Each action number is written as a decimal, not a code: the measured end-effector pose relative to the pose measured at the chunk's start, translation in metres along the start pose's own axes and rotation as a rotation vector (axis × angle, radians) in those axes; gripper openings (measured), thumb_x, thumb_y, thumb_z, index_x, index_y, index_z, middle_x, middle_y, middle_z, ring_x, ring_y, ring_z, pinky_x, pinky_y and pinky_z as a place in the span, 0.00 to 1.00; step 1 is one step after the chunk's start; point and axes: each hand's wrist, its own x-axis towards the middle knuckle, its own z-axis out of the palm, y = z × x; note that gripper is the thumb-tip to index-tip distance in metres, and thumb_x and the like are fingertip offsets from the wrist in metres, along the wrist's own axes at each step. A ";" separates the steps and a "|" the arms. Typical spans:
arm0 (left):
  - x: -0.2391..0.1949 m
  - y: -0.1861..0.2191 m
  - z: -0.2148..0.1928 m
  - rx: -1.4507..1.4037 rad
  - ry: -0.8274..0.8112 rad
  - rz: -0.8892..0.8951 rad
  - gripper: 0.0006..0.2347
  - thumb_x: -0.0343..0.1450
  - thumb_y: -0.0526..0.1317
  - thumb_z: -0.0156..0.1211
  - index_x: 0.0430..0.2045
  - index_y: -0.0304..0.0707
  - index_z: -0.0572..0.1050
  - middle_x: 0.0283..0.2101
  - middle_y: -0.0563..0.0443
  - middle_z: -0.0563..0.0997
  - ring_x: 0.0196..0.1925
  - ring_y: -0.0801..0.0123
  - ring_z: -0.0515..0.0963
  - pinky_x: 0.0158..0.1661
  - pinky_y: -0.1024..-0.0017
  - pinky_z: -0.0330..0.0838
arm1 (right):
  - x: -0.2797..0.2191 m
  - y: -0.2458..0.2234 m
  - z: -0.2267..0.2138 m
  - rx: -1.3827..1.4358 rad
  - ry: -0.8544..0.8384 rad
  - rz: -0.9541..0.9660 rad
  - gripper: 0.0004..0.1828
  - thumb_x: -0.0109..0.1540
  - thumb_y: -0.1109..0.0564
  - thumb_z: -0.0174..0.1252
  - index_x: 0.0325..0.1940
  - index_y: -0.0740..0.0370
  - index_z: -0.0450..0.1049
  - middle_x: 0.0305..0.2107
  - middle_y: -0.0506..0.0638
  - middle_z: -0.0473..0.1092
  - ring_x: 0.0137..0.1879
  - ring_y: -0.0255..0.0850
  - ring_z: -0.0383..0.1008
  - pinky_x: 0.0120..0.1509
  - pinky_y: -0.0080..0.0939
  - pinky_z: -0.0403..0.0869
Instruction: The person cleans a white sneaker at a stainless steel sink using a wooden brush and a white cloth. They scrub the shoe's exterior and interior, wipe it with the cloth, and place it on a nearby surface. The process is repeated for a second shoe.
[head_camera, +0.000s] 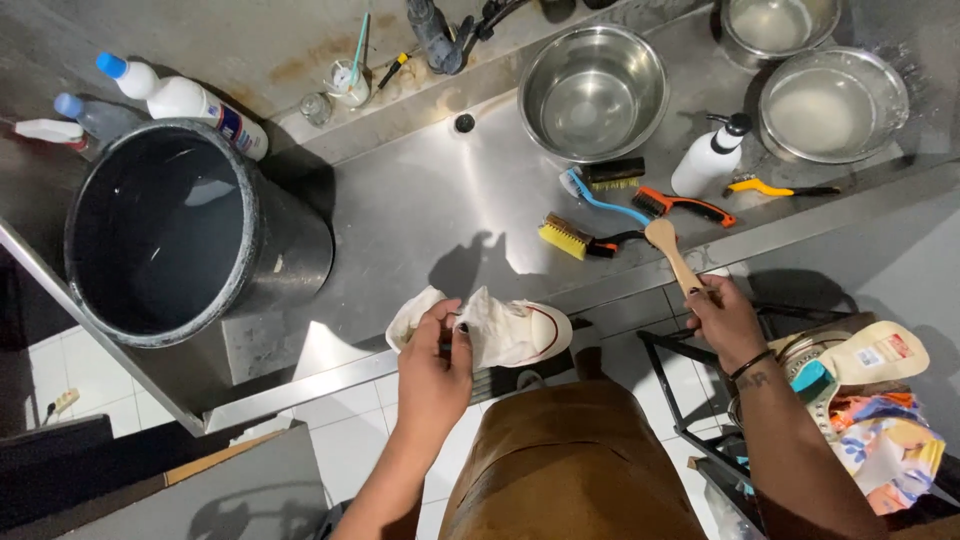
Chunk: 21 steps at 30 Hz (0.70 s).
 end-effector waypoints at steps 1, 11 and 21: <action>0.000 0.001 0.002 0.002 -0.004 0.015 0.12 0.73 0.34 0.56 0.49 0.33 0.77 0.38 0.35 0.85 0.41 0.46 0.86 0.39 0.57 0.83 | 0.003 0.001 0.000 -0.008 -0.006 0.003 0.23 0.69 0.58 0.55 0.65 0.74 0.66 0.39 0.64 0.72 0.31 0.43 0.75 0.32 0.39 0.74; 0.001 0.000 0.010 -0.041 -0.050 0.071 0.14 0.72 0.31 0.56 0.52 0.30 0.76 0.37 0.31 0.84 0.42 0.42 0.86 0.40 0.54 0.83 | -0.006 -0.003 0.000 0.033 0.013 0.047 0.25 0.70 0.55 0.53 0.68 0.74 0.64 0.44 0.64 0.71 0.36 0.45 0.77 0.38 0.43 0.76; 0.023 -0.137 -0.016 -0.021 -0.021 0.158 0.18 0.73 0.28 0.49 0.59 0.31 0.70 0.52 0.32 0.77 0.50 0.45 0.79 0.48 0.56 0.74 | -0.060 0.185 -0.088 -0.125 0.676 0.114 0.11 0.64 0.58 0.53 0.49 0.58 0.76 0.42 0.61 0.76 0.50 0.58 0.75 0.57 0.54 0.71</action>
